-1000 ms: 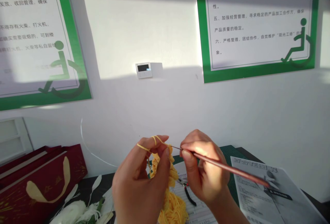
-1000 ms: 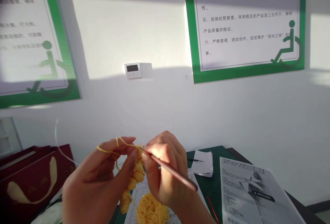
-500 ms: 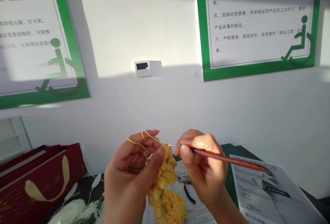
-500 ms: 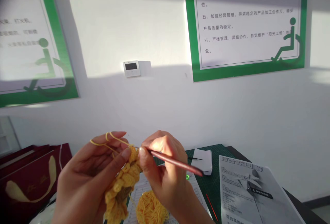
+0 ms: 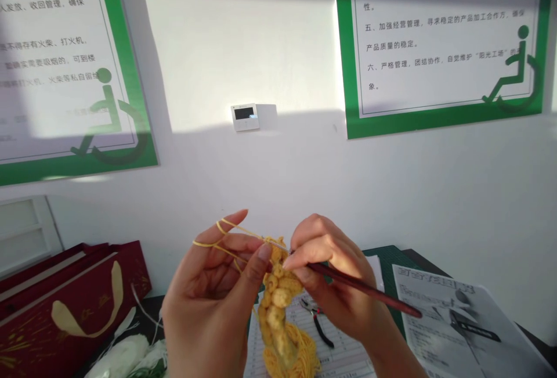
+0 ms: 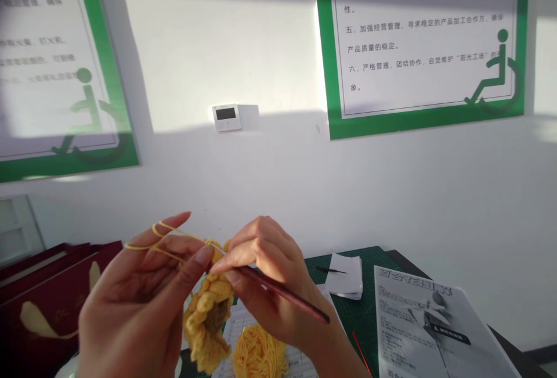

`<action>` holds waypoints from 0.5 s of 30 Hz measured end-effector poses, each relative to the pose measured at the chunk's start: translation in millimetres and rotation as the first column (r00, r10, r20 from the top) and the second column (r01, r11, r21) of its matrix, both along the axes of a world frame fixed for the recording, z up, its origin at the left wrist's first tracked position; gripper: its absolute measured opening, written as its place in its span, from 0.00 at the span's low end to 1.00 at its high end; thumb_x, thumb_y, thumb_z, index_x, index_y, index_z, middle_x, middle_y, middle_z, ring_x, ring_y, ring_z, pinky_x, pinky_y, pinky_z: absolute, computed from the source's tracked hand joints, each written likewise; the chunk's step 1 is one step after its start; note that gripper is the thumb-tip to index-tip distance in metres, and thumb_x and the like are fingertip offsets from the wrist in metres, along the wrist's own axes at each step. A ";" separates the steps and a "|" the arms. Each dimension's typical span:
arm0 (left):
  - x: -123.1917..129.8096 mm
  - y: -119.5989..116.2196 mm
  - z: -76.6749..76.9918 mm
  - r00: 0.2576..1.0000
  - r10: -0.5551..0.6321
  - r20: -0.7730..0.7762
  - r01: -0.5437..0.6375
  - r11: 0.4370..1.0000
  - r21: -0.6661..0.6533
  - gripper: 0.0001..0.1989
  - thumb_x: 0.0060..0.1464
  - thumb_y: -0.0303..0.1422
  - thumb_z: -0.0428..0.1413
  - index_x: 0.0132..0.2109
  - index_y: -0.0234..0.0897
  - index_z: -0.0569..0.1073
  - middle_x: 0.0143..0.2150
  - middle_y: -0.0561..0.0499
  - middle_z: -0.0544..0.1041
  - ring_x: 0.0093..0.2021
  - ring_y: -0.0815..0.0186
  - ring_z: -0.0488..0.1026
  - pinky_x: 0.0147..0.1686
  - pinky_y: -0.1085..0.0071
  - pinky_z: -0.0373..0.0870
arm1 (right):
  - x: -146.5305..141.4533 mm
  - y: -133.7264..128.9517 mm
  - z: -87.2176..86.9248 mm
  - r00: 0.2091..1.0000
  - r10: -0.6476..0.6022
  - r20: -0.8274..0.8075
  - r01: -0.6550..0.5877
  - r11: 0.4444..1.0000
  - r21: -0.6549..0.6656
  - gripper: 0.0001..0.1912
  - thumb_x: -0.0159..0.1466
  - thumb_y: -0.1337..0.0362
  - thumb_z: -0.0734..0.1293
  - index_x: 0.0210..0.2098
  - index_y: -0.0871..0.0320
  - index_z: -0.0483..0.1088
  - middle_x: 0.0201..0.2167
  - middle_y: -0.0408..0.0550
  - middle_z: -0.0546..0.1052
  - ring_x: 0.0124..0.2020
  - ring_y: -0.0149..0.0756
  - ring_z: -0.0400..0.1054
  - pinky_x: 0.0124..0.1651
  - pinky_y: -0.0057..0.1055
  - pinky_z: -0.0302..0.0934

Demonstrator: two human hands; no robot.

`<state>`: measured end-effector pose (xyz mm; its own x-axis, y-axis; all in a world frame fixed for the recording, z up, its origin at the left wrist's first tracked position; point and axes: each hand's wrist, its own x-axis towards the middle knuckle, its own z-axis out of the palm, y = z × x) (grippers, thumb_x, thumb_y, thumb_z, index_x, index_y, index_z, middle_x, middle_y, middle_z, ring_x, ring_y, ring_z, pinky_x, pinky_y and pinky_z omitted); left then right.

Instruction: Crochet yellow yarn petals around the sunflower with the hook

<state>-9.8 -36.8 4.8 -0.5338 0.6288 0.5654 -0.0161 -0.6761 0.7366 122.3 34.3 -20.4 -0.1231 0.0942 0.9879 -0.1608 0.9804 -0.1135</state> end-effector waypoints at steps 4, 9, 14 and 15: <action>-7.4 1.6 3.8 0.990 -0.136 0.027 0.137 0.990 -0.026 0.28 0.44 0.27 0.74 0.54 0.45 0.81 0.30 0.57 0.81 0.28 0.70 0.78 0.31 0.80 0.78 | 0.3 5.2 1.2 0.999 0.034 -0.024 -0.032 0.994 0.102 0.13 0.74 0.69 0.62 0.40 0.51 0.78 0.38 0.46 0.75 0.40 0.36 0.72 0.42 0.37 0.69; -5.8 0.8 3.7 0.997 -0.081 -0.020 0.080 0.995 -0.055 0.25 0.44 0.29 0.74 0.52 0.45 0.82 0.30 0.57 0.80 0.27 0.70 0.76 0.26 0.80 0.74 | 1.6 1.7 0.9 1.000 -0.005 -0.019 0.007 0.997 0.082 0.14 0.75 0.65 0.60 0.43 0.53 0.78 0.36 0.47 0.75 0.39 0.37 0.71 0.40 0.38 0.68; -1.4 -0.4 -3.6 0.972 0.145 -0.187 -0.143 0.989 0.025 0.12 0.48 0.28 0.72 0.41 0.45 0.84 0.38 0.53 0.84 0.38 0.65 0.80 0.40 0.74 0.78 | 2.2 -3.2 -3.5 0.999 -0.017 -0.047 0.017 1.000 -0.005 0.11 0.75 0.63 0.61 0.41 0.55 0.75 0.33 0.47 0.74 0.37 0.38 0.69 0.39 0.38 0.65; -2.3 -0.1 -4.6 0.968 0.140 -0.210 -0.138 0.990 0.022 0.10 0.48 0.28 0.72 0.39 0.45 0.84 0.41 0.53 0.85 0.39 0.64 0.80 0.40 0.73 0.78 | 1.9 -3.5 -4.7 0.998 -0.002 -0.060 -0.001 0.999 -0.054 0.10 0.75 0.63 0.61 0.41 0.55 0.74 0.33 0.47 0.74 0.37 0.38 0.69 0.38 0.37 0.64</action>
